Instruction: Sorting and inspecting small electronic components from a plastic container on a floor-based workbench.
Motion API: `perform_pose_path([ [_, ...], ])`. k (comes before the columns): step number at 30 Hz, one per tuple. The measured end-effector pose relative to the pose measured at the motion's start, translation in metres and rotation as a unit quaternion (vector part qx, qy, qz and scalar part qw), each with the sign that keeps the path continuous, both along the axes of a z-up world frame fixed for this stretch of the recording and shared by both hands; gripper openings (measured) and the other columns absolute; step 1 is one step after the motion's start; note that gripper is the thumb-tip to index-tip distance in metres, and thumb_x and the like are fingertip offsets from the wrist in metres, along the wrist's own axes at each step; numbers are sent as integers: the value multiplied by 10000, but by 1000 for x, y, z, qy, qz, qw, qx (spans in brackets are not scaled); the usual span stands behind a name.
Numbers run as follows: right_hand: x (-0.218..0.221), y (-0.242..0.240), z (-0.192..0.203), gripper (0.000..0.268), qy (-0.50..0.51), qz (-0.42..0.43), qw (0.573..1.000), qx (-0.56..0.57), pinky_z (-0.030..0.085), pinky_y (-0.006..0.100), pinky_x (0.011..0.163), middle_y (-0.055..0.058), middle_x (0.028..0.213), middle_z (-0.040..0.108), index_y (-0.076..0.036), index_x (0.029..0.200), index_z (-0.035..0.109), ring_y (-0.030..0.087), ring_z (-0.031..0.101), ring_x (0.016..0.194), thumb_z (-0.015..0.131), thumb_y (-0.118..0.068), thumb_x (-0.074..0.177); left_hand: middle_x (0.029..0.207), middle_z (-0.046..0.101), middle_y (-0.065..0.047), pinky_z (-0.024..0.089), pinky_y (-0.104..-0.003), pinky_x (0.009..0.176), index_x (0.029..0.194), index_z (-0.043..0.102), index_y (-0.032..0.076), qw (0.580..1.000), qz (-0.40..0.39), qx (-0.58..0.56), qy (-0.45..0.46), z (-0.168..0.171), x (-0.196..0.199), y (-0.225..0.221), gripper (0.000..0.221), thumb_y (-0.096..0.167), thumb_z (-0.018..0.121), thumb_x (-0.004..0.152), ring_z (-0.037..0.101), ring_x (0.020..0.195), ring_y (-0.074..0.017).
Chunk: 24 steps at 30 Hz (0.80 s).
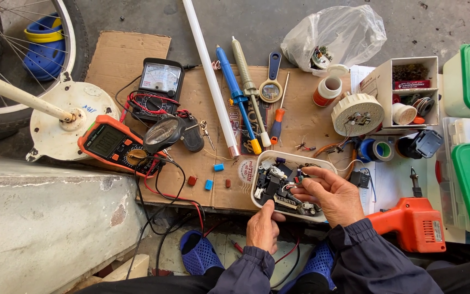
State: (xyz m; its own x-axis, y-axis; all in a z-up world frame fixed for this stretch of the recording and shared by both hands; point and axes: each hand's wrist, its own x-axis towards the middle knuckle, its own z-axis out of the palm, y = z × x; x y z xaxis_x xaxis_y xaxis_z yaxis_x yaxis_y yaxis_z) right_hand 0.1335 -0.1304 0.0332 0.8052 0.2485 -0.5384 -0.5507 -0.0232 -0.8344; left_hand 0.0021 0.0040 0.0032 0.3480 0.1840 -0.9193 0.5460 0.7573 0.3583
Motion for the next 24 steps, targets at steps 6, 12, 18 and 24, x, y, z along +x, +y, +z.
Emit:
perform_pose_path([
  [6,-21,1,15,233,-110,-2,994,9,712,392,805,284,1012,811,141,1209,729,383,855,906,713,93,981,511,479,-19,358,-271,525,621,738,24,971,-154,180,-41,37,-9,6,670,550,675,1031,437,486,-129],
  [12,-62,-1,65,285,-267,34,961,-59,694,270,877,152,1134,868,24,1242,767,196,853,997,735,65,961,841,807,-18,439,-198,592,1168,895,35,939,-77,239,-234,86,-11,2,318,267,788,977,573,652,-60],
  [18,-95,-1,99,210,-460,19,872,-166,655,231,810,91,1294,822,-5,1080,758,130,794,982,799,81,892,802,686,6,246,-207,508,1250,869,1,950,-42,128,-282,100,-21,-6,350,222,808,986,363,569,-45],
  [24,-111,-4,98,226,-559,35,799,-219,652,271,951,88,1325,800,-20,1056,785,171,800,1106,833,70,854,914,805,-106,357,-171,568,1216,839,-54,948,14,87,-305,84,-28,-12,316,136,845,962,549,663,-60],
])
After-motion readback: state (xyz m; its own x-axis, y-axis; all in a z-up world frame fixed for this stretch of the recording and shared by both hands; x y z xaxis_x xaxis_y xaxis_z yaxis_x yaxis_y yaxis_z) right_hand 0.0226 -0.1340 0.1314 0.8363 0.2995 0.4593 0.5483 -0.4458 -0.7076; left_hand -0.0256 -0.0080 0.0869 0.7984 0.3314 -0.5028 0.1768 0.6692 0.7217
